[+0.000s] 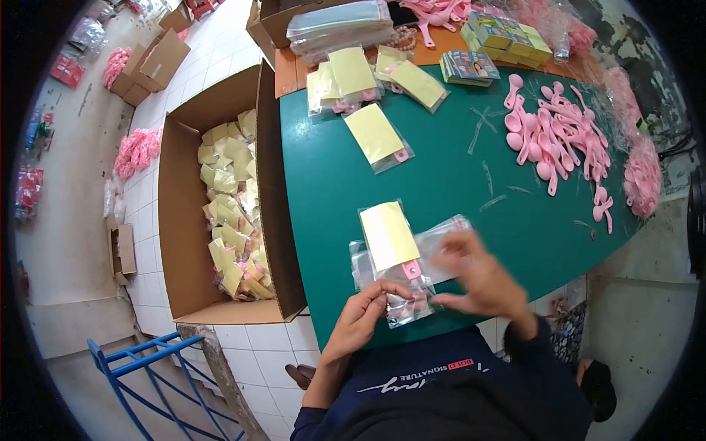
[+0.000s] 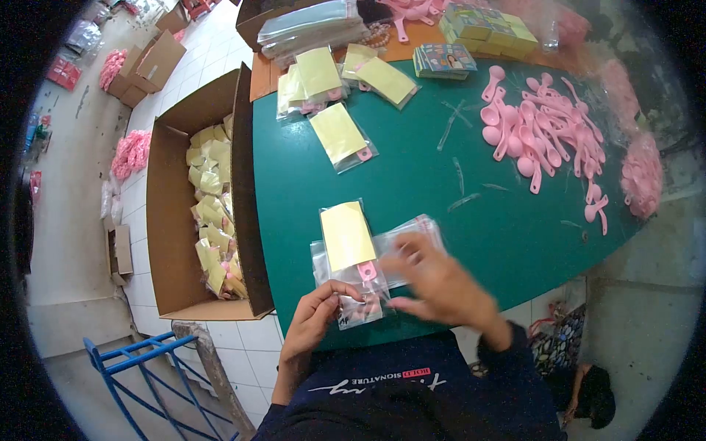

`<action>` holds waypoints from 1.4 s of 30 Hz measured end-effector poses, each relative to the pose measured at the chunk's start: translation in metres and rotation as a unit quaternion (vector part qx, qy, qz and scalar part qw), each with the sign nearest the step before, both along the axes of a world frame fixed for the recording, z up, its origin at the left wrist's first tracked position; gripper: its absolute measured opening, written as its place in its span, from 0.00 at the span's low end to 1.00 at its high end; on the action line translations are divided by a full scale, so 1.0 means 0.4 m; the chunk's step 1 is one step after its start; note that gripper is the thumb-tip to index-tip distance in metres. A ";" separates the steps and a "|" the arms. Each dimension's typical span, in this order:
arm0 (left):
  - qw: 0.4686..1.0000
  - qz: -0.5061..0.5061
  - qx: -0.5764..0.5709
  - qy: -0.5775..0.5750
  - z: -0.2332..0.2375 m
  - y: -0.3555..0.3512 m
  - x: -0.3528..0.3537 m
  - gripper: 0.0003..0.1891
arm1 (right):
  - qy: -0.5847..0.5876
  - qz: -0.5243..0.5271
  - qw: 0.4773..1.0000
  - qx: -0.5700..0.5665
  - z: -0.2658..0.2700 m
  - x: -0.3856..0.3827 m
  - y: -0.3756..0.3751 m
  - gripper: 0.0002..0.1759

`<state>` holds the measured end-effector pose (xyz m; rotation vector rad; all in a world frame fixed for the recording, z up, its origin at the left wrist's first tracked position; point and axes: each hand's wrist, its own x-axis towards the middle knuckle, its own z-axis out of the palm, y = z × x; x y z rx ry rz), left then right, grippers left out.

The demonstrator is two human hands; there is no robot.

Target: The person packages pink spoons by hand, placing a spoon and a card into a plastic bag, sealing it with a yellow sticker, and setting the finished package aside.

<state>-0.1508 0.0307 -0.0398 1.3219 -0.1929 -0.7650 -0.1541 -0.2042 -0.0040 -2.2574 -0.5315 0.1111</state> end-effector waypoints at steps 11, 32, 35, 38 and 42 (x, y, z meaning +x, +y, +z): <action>0.966 0.022 0.197 -0.166 0.014 0.033 -0.012 0.13 | 0.054 -0.044 0.986 0.152 -0.069 -0.026 0.049 0.10; 0.959 0.262 0.098 -0.037 -0.016 -0.023 -0.052 0.11 | 0.253 -0.282 0.861 0.340 -0.079 -0.042 0.129 0.06; 0.963 0.253 0.089 -0.039 -0.018 -0.020 -0.055 0.12 | 0.237 -0.268 0.872 0.334 -0.085 -0.047 0.128 0.06; 0.967 0.238 0.089 -0.039 -0.024 -0.014 -0.057 0.10 | 0.235 -0.274 0.868 0.341 -0.078 -0.047 0.134 0.09; 0.972 0.199 0.116 -0.050 -0.023 -0.005 -0.056 0.11 | 0.228 -0.258 0.897 0.278 -0.068 -0.049 0.129 0.15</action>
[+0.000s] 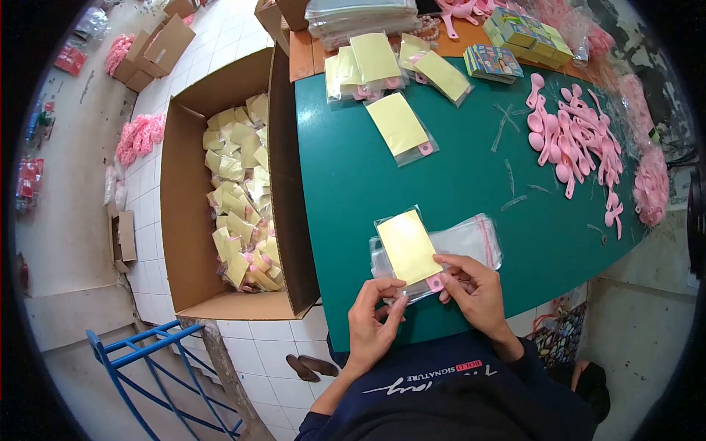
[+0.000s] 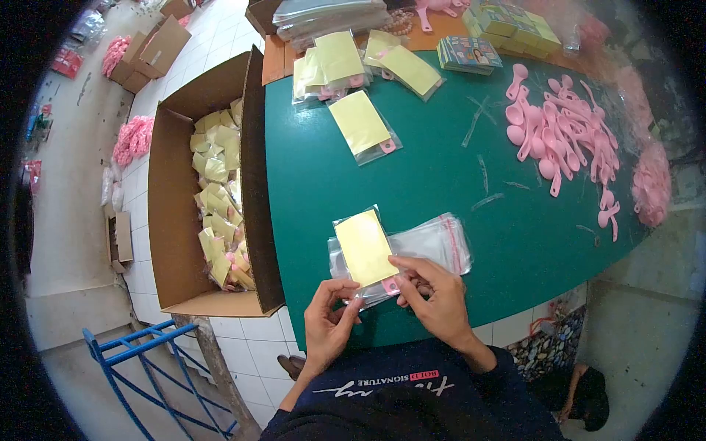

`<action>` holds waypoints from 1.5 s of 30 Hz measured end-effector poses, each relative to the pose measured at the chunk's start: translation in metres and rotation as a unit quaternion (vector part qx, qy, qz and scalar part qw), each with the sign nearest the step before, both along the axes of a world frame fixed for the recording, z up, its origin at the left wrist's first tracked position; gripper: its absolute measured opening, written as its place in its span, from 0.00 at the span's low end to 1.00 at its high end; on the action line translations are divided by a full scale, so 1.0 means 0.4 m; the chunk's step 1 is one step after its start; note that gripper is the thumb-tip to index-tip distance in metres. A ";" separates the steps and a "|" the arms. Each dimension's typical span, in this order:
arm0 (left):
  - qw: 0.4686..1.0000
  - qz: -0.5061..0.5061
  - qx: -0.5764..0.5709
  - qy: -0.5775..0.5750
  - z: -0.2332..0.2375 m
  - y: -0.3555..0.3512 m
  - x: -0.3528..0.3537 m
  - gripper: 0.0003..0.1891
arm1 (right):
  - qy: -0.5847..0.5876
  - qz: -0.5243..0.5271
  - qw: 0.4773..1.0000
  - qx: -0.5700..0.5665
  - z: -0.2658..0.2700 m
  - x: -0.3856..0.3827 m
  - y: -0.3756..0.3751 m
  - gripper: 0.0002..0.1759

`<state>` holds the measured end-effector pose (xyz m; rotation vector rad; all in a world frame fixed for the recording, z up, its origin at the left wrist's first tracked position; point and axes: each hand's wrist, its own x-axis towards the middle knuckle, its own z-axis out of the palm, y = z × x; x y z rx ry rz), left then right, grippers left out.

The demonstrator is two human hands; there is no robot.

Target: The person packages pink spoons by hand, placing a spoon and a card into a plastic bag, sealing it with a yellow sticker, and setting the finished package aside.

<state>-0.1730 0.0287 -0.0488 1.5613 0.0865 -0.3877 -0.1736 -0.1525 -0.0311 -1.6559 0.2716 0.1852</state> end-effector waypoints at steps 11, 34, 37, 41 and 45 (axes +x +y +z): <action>0.944 -0.050 0.118 -0.303 0.113 -0.013 0.238 0.18 | -0.161 0.020 0.984 -0.069 0.117 0.199 -0.036 0.12; 0.911 0.045 0.313 -0.264 -0.054 0.147 -0.046 0.12 | -0.225 -0.101 0.794 -0.556 -0.059 0.218 -0.504 0.19; 0.899 0.039 0.332 -0.284 -0.057 0.146 -0.046 0.12 | -0.227 -0.044 0.741 -0.630 -0.085 0.425 -0.648 0.22; 0.898 0.044 0.337 -0.280 -0.061 0.144 -0.046 0.12 | -0.180 -0.016 0.776 -0.604 -0.108 0.511 -0.669 0.22; 0.904 0.048 0.332 -0.266 -0.046 0.137 -0.042 0.12 | -0.198 -0.002 0.803 -0.562 -0.108 0.446 -0.596 0.22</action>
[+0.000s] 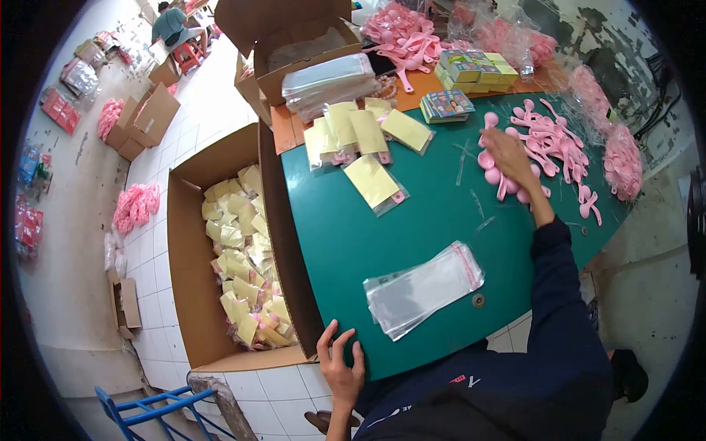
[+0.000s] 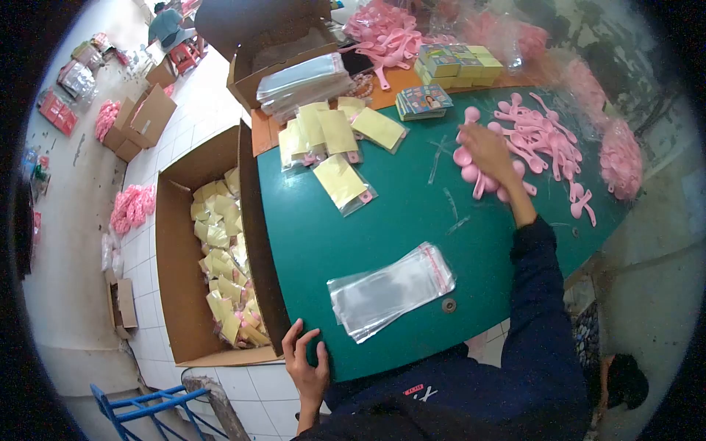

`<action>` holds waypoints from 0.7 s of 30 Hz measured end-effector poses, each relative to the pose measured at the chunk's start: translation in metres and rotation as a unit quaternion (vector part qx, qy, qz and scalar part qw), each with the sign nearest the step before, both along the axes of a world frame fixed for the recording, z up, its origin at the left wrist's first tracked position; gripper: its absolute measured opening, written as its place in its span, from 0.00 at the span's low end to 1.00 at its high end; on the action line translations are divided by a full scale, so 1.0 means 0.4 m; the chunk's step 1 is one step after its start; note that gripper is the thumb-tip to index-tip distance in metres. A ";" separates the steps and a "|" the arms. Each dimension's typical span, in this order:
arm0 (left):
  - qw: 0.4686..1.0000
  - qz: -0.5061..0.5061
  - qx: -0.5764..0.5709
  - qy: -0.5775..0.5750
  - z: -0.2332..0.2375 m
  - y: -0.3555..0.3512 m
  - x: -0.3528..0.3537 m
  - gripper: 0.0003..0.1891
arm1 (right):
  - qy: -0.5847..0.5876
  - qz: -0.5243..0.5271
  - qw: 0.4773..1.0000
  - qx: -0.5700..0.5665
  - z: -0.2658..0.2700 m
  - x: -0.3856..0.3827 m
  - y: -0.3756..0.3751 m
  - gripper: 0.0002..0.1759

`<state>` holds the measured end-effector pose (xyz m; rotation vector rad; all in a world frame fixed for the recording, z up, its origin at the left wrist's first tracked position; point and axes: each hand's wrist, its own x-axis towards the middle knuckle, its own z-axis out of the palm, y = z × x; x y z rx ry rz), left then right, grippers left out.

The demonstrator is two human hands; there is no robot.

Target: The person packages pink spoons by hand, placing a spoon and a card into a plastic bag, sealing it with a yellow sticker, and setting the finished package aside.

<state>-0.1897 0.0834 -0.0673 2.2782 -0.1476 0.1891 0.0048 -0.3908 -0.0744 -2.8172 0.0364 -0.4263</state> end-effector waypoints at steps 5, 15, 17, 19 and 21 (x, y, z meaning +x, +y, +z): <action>1.000 0.013 0.005 0.006 -0.002 0.003 0.000 0.11 | 0.018 0.109 0.982 0.152 0.059 -0.064 0.006 0.21; 0.999 0.014 0.040 -0.025 0.028 -0.011 0.012 0.12 | 0.002 -0.234 0.970 -0.058 0.066 0.037 -0.519 0.21; 0.999 0.023 0.026 -0.017 0.031 -0.017 0.012 0.16 | 0.009 -0.238 0.969 -0.066 0.051 0.049 -0.529 0.21; 0.999 0.024 0.037 -0.011 0.031 -0.014 0.013 0.13 | 0.010 -0.231 0.970 -0.071 0.038 0.080 -0.530 0.21; 0.998 0.033 0.047 -0.002 0.033 -0.018 0.012 0.13 | 0.011 -0.208 0.975 -0.071 0.032 0.099 -0.503 0.21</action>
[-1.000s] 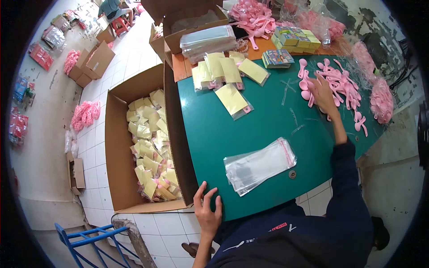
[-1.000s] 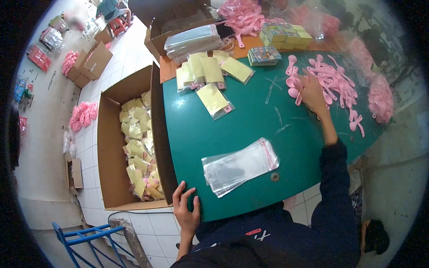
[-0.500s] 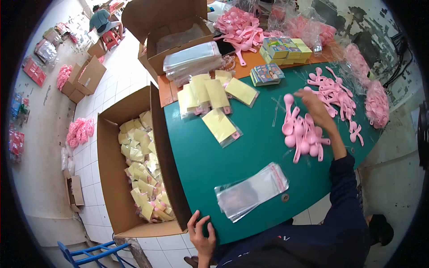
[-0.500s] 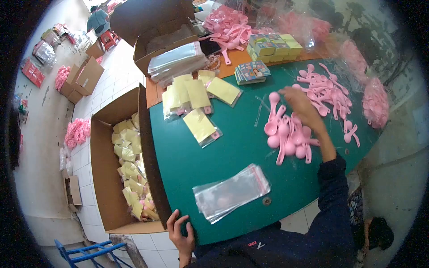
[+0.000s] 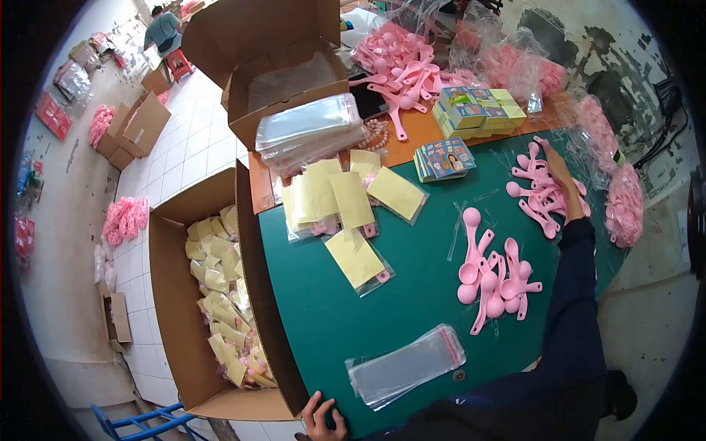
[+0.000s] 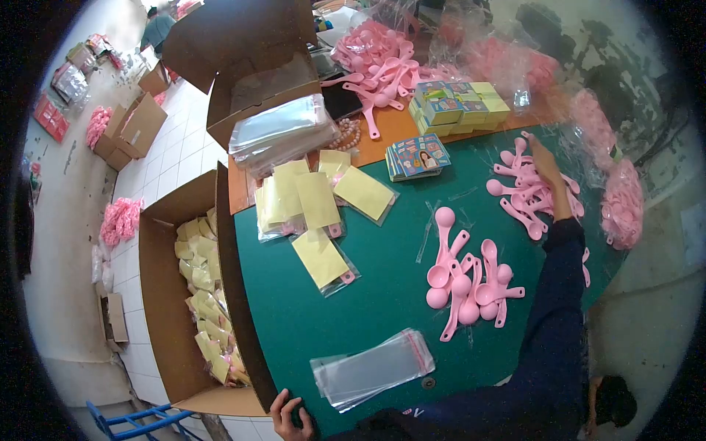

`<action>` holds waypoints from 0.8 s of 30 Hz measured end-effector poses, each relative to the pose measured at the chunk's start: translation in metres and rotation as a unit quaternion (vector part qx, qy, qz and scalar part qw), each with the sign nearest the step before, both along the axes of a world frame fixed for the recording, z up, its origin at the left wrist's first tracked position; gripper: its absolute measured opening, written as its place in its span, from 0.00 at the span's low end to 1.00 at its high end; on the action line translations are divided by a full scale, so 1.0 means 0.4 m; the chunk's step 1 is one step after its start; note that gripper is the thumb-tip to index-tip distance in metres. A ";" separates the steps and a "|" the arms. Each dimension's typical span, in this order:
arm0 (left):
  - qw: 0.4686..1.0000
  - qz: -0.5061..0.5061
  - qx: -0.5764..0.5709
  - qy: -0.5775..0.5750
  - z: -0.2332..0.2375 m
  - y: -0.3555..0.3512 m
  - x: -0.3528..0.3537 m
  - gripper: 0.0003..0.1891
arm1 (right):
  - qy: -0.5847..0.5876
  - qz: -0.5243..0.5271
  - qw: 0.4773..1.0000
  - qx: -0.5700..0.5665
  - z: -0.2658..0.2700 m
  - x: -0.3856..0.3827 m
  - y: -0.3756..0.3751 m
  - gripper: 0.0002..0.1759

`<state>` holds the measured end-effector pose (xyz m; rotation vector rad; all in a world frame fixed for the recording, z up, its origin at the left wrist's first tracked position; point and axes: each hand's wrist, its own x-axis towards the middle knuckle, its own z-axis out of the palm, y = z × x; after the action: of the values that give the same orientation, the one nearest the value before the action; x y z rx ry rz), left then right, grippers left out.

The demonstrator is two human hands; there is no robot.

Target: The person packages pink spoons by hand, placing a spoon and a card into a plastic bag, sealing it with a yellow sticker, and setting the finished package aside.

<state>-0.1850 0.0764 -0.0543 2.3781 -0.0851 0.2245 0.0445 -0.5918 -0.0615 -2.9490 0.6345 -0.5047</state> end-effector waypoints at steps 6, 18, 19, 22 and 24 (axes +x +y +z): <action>1.000 0.007 0.009 0.005 -0.006 0.001 -0.001 0.12 | 0.002 0.082 0.996 0.016 0.001 -0.023 0.159 0.21; 1.000 0.009 -0.006 0.013 -0.012 -0.001 -0.011 0.12 | -0.037 0.142 0.972 0.182 0.112 -0.309 0.420 0.32; 1.000 0.008 -0.004 0.011 -0.013 0.001 -0.013 0.12 | -0.014 0.109 0.988 0.110 0.097 -0.353 0.429 0.34; 1.000 0.011 0.011 0.000 -0.009 0.006 -0.009 0.12 | -0.062 0.084 0.982 0.158 0.058 -0.455 0.487 0.43; 1.000 0.023 0.004 0.007 -0.002 -0.004 -0.007 0.13 | -0.076 0.050 0.980 0.175 0.035 -0.484 0.523 0.45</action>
<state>-0.1878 0.0749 -0.0550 2.3903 -0.0247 0.2297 -0.1490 -0.3826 -0.0475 -2.5678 0.4969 -0.5403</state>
